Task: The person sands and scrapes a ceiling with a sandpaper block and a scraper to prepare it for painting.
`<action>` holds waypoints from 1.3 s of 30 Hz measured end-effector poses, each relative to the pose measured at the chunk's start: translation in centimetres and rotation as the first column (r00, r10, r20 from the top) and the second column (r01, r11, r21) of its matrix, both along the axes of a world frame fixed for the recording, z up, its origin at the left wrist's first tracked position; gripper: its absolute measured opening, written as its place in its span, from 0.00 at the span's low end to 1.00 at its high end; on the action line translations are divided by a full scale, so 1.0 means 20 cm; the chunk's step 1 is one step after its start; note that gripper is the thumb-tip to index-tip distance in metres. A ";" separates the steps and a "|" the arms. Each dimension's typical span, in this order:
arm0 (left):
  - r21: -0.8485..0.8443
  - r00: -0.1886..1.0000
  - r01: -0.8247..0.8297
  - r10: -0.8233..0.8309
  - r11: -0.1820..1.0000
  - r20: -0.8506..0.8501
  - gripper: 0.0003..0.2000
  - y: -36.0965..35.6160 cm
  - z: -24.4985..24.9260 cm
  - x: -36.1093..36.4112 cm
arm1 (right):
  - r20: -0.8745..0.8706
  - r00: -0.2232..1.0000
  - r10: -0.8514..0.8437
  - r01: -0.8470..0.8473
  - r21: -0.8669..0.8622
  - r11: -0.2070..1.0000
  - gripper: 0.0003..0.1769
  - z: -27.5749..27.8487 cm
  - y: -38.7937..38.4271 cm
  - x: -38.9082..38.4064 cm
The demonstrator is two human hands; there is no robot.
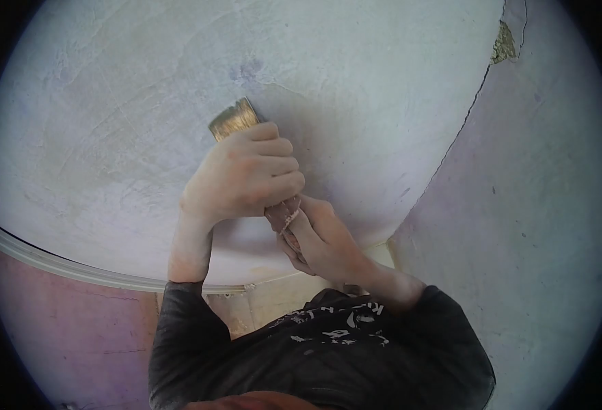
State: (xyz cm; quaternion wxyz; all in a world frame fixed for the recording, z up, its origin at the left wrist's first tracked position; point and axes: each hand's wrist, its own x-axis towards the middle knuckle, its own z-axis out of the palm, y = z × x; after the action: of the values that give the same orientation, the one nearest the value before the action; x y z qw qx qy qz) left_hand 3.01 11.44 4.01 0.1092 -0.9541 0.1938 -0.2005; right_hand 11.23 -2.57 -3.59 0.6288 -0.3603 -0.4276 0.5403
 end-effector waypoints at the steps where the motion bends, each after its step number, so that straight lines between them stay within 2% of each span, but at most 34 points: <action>1: -0.051 1.000 -0.009 0.009 0.999 0.002 0.11 -0.01 0.00 0.00 | -0.022 0.999 0.031 -0.031 -0.024 0.999 0.24 0.01 -0.01 0.01; 3: -0.087 1.000 -0.022 0.023 0.996 0.008 0.11 -0.02 0.00 -0.01 | -0.039 0.997 0.065 -0.067 -0.032 0.997 0.23 0.00 -0.01 0.01; 5: 0.041 0.990 -0.097 0.100 0.994 -0.095 0.07 -0.04 -0.04 -0.04 | 0.021 0.996 0.085 -0.086 0.051 0.995 0.23 -0.07 -0.01 -0.01; 6: 0.043 0.990 -0.094 0.098 0.995 -0.098 0.07 -0.03 -0.01 -0.04 | 0.019 0.996 0.083 -0.084 0.053 0.995 0.23 -0.04 -0.01 0.00; 9: -0.071 0.992 -0.077 0.069 0.994 -0.106 0.07 -0.03 0.03 -0.03 | 0.023 0.993 0.113 -0.113 0.020 0.993 0.22 0.01 -0.03 0.01; 11: 0.008 0.995 -0.090 0.090 0.996 -0.032 0.07 -0.03 -0.04 -0.03 | 0.023 0.997 0.074 -0.074 -0.003 0.997 0.21 -0.01 -0.03 0.00; 14: -0.003 0.998 -0.018 0.018 1.000 -0.064 0.07 -0.01 -0.04 -0.05 | 0.056 0.997 0.057 -0.058 0.022 0.998 0.20 -0.06 -0.02 -0.03; 18: -0.017 0.995 -0.080 0.079 0.997 -0.064 0.06 -0.02 0.04 -0.05 | 0.033 0.998 0.044 -0.046 0.063 0.997 0.20 -0.01 0.01 -0.02; 21: 0.014 0.998 -0.046 0.047 0.999 -0.037 0.11 0.00 -0.02 -0.05 | 0.021 0.999 0.044 -0.044 0.017 0.999 0.20 -0.06 0.01 -0.03; 23: 0.035 0.998 -0.012 0.010 0.999 0.056 0.11 0.04 0.02 -0.02 | 0.112 0.993 -0.042 0.029 0.115 0.993 0.22 -0.04 0.06 -0.02; 27: 0.019 0.997 -0.013 0.012 1.000 0.071 0.11 0.02 0.04 -0.01 | 0.037 0.999 -0.023 0.018 0.118 0.993 0.23 -0.03 0.04 -0.01; 29: 0.031 0.997 -0.032 0.034 0.999 -0.075 0.10 0.01 -0.03 -0.02 | 0.005 1.000 0.007 -0.007 0.019 1.000 0.24 -0.11 0.01 -0.02; 33: 0.104 0.998 -0.031 0.036 0.994 -0.045 0.03 0.02 0.13 0.02 | -0.065 0.995 -0.077 0.080 0.048 0.996 0.21 0.06 0.02 0.00; 35: 0.251 0.987 -0.138 0.154 0.958 -0.048 0.03 -0.03 0.16 0.04 | -0.037 0.999 -0.037 0.038 0.021 0.999 0.23 0.08 0.00 0.02; 36: 0.254 0.987 -0.136 0.152 0.958 -0.045 0.03 -0.03 0.11 0.03 | -0.035 0.999 -0.040 0.041 0.026 0.999 0.23 0.04 -0.02 0.01; 38: 0.127 0.977 -0.086 0.108 0.988 -0.182 0.02 -0.04 -0.10 0.00 | -0.001 0.999 -0.037 0.037 -0.076 0.996 0.25 -0.12 -0.05 -0.03; 39: 0.129 0.979 -0.086 0.108 0.988 -0.175 0.02 -0.03 -0.10 0.00 | 0.007 0.999 -0.038 0.039 -0.073 0.997 0.25 -0.15 -0.03 -0.03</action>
State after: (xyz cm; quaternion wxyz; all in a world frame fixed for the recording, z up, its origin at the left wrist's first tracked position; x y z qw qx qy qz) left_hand 3.09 10.82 1.98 0.1584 -0.9683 0.1680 -0.0953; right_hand 10.58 -3.26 -6.55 0.6245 -0.3926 -0.4023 0.5423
